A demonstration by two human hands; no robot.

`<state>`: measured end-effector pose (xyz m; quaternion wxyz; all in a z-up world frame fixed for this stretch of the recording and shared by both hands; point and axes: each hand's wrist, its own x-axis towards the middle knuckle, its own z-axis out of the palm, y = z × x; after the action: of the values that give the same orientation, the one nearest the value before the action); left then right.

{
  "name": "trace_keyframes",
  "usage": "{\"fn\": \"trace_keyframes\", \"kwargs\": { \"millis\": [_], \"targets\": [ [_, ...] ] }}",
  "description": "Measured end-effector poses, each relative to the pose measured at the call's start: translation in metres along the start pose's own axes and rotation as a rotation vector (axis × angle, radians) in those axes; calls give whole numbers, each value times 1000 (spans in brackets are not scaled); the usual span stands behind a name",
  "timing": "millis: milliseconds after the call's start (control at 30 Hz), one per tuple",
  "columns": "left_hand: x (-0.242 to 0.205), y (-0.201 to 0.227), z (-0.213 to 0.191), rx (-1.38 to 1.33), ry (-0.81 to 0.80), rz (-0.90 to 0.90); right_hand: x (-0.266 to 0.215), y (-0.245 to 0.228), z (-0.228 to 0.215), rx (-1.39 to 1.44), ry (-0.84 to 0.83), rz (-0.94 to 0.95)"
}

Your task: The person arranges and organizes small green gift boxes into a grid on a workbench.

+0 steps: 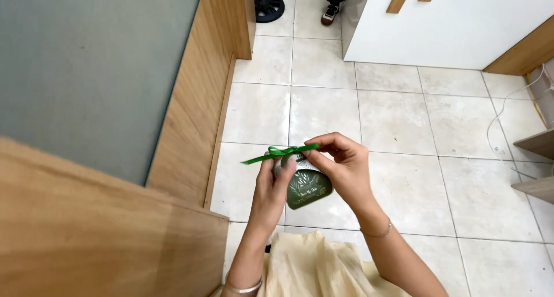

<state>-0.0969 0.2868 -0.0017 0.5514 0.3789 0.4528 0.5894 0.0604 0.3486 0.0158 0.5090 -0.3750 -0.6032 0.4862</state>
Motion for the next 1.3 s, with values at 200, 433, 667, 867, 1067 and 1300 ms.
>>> {"fn": "trace_keyframes", "kwargs": {
  "millis": [200, 433, 667, 867, 1067, 1300],
  "targets": [
    [99, -4, -19, -59, -17, -117, 63, 26, 22, 95, 142, -9],
    [199, -18, 11, -204, -74, -243, 132, 58, -17, 195, 180, -93],
    [311, -17, 75, -42, -45, -127, 232, 83, -79, 97, 316, -109],
    [396, -22, 115, -97, -33, -139, 317, 86, -128, 169, 318, -65],
    [460, -26, 113, 40, -87, 9, 379, 108, -148, 154, 246, 71],
    [559, -20, 74, 17, -311, -71, 478, 139, -166, 143, 31, 303]
  ]
}}
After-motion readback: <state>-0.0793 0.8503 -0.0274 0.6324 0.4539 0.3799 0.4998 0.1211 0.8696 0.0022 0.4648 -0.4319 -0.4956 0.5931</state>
